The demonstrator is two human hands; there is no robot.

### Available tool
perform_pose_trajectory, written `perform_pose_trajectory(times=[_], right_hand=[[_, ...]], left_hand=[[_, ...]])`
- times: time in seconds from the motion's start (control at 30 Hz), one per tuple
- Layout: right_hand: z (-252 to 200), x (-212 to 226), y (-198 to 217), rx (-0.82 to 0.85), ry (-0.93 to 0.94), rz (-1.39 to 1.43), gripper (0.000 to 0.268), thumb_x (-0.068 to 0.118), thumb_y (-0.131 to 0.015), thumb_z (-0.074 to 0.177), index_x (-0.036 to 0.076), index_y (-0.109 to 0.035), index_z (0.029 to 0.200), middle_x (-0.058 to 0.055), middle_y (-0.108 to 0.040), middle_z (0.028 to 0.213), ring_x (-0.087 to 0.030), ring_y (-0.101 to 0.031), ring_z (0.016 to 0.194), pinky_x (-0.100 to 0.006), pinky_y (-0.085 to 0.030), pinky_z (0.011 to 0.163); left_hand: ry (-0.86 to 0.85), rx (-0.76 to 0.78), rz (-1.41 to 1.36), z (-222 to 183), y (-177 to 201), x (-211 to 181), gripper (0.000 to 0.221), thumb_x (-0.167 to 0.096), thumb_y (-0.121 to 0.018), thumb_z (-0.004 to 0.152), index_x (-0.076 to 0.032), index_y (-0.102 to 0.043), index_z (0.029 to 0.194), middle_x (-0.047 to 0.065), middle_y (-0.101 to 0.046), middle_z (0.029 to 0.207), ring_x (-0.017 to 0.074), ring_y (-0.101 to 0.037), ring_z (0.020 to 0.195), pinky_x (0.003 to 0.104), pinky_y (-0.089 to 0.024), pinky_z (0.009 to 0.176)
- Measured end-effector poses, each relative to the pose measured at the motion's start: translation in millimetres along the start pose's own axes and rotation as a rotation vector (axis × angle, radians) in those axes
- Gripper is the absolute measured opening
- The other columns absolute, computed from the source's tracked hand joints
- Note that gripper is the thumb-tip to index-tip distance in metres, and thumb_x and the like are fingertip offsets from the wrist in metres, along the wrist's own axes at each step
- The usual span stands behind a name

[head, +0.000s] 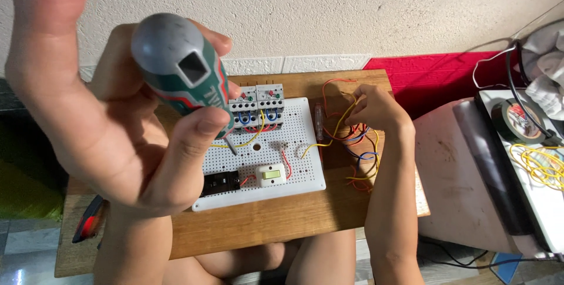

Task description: Tightening screws on a terminal block and connecting wires to assemble an electrical circuit on a workbench.

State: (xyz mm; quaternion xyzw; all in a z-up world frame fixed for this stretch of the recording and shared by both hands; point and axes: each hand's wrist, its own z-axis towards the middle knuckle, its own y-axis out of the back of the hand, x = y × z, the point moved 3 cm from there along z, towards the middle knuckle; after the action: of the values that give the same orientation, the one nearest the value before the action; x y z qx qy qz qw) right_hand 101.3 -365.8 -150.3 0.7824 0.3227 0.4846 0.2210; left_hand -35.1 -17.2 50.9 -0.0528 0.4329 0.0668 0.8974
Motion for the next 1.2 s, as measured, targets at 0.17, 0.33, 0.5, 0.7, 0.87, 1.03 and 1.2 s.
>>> perform_pose_trajectory(times=[0.17,0.33,0.5,0.7,0.87,1.03,1.2], right_hand=[[-10.2,12.2,-0.2,-0.005,-0.035,-0.103,0.043,-0.001,-0.081,0.070,0.010,-0.061,0.107,-0.009,-0.079,0.082,-0.017,-0.071,0.075,-0.035,-0.052,0.064],[-17.7,5.9,13.1,-0.095,-0.011,-0.009,0.035,0.003,-0.074,0.078,0.009,-0.059,0.109,-0.010,-0.068,0.081,-0.018,-0.055,0.067,-0.032,-0.040,0.062],[-21.2,5.5,25.3,-0.217,0.065,0.047,0.041,0.002,-0.070,0.077,0.008,-0.057,0.115,-0.008,-0.069,0.078,-0.016,-0.047,0.059,-0.032,-0.035,0.054],[-16.1,1.2,22.4,-0.157,0.079,-0.082,0.031,0.010,-0.068,0.080,0.009,-0.069,0.111,-0.005,-0.069,0.085,-0.017,-0.058,0.072,-0.031,-0.044,0.067],[7.9,-16.6,14.3,-0.149,0.132,-0.164,0.024,0.015,-0.072,0.082,0.012,-0.079,0.105,0.000,-0.064,0.085,-0.014,-0.059,0.078,-0.029,-0.044,0.073],[13.3,-11.5,4.8,-0.209,0.096,-0.289,0.013,0.012,-0.060,0.077,0.009,-0.073,0.080,0.000,-0.062,0.073,-0.018,-0.054,0.067,-0.036,-0.042,0.062],[17.5,-12.0,7.2,-0.299,0.061,-0.407,0.023,0.022,-0.058,0.081,0.015,-0.077,0.091,-0.004,-0.075,0.090,-0.029,-0.067,0.085,-0.046,-0.049,0.076]], left_hand=[[0.079,-0.011,-0.044,6.5,4.2,-3.4,0.097,-0.027,-0.072,0.092,-0.009,-0.012,0.166,0.024,-0.052,0.154,0.0268,-0.079,0.110,0.030,-0.076,0.077],[0.169,-0.046,-0.104,12.8,11.0,-4.9,0.105,-0.030,-0.071,0.087,-0.012,-0.007,0.168,0.021,-0.063,0.135,0.0225,-0.078,0.111,0.027,-0.076,0.075],[0.163,-0.013,-0.196,12.7,10.0,2.6,0.096,-0.021,-0.069,0.088,-0.006,-0.015,0.165,0.020,-0.067,0.125,0.0260,-0.075,0.112,0.031,-0.074,0.076],[0.102,0.194,-0.270,16.8,8.8,9.7,0.040,-0.017,-0.069,0.092,0.005,-0.060,0.124,0.017,-0.068,0.099,0.0202,-0.065,0.075,0.030,-0.057,0.074],[0.103,0.262,-0.290,17.1,9.1,6.8,0.030,-0.018,-0.066,0.094,0.005,-0.062,0.113,0.016,-0.067,0.096,0.0214,-0.063,0.074,0.032,-0.056,0.071],[0.119,0.240,-0.328,14.7,9.7,6.7,0.052,-0.021,-0.068,0.092,0.008,-0.058,0.133,0.019,-0.068,0.100,0.0229,-0.064,0.074,0.033,-0.056,0.077],[0.140,0.240,-0.355,17.0,13.2,6.6,0.053,-0.024,-0.068,0.092,0.008,-0.057,0.133,0.019,-0.067,0.101,0.0243,-0.065,0.078,0.033,-0.059,0.074]])
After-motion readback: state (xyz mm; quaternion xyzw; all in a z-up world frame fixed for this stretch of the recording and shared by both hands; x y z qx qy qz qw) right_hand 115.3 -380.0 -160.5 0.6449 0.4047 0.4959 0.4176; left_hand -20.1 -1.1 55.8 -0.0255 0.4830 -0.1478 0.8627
